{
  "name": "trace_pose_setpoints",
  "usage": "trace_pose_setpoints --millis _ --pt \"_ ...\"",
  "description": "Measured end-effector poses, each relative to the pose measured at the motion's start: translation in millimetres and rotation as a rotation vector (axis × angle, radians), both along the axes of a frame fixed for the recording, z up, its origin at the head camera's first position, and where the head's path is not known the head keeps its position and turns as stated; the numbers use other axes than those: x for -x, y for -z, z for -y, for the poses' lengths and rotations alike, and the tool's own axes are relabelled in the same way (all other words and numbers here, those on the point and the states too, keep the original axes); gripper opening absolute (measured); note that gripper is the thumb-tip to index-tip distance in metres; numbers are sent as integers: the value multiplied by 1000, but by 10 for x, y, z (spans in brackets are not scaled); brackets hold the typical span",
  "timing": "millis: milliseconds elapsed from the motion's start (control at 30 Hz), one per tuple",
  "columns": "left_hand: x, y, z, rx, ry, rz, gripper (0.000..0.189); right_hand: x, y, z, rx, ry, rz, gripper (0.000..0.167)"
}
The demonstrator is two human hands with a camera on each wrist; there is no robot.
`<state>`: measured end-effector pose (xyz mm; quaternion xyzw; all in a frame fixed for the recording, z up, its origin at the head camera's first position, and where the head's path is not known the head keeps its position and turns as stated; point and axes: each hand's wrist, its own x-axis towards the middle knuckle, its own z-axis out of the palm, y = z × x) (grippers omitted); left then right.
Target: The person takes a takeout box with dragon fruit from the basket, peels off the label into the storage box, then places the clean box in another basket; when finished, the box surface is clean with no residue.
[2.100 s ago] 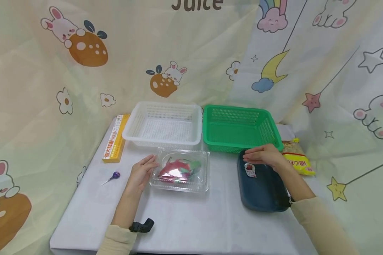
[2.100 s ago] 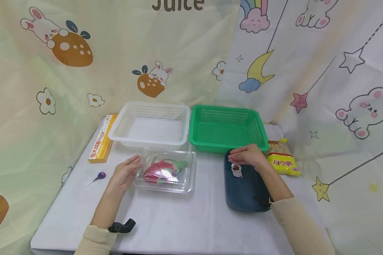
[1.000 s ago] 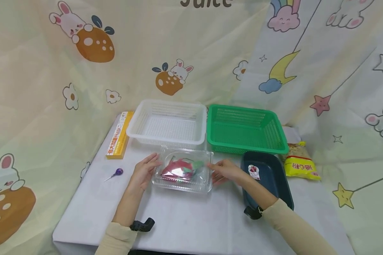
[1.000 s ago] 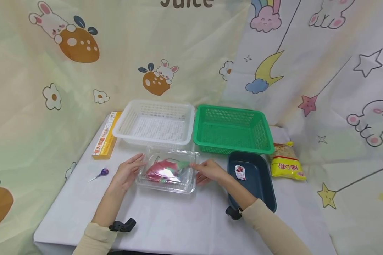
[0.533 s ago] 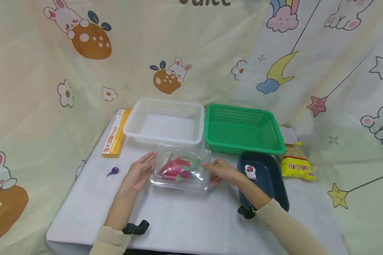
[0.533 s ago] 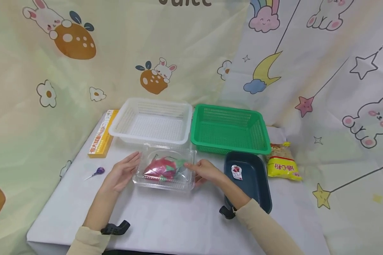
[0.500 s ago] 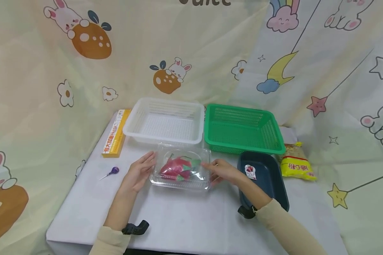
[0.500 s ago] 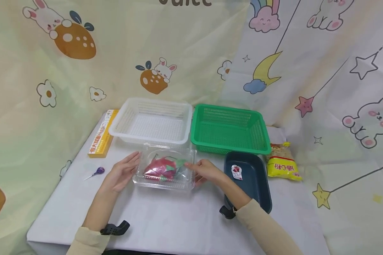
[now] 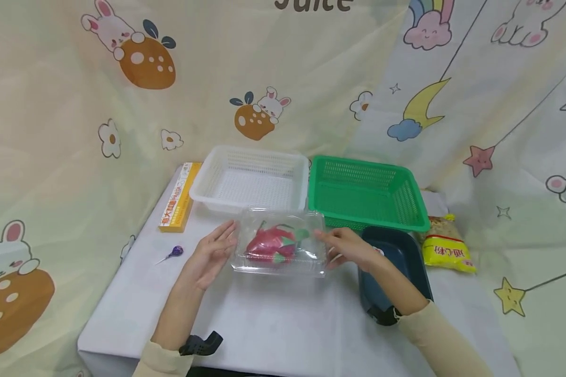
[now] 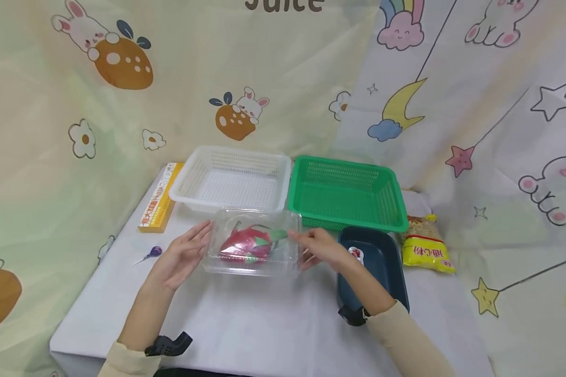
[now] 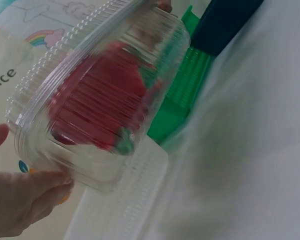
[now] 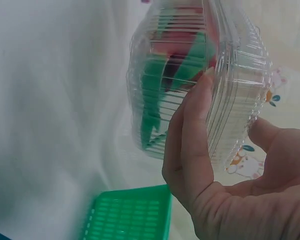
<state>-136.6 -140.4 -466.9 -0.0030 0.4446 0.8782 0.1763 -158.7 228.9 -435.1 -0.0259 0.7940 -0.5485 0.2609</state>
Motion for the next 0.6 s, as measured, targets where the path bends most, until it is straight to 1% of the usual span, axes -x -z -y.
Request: trace_pose_setpoints --millis 100,233,333,433,600 --pt "7 -74 -54 -16 -2 -13 73 10 -95 -42 -6 31 -4 73" --pt "101 -193 -148 -52 18 -33 73 62 -255 -142 -24 50 -18 79" --pt "195 -278 -229 -114 28 -32 72 112 -348 -232 -18 52 -33 81" --pt "295 -369 -315 -189 22 -9 70 170 -419 -323 1 65 -45 79" --pt "506 -513 -482 -297 7 24 67 266 -505 -473 2 120 -66 78"
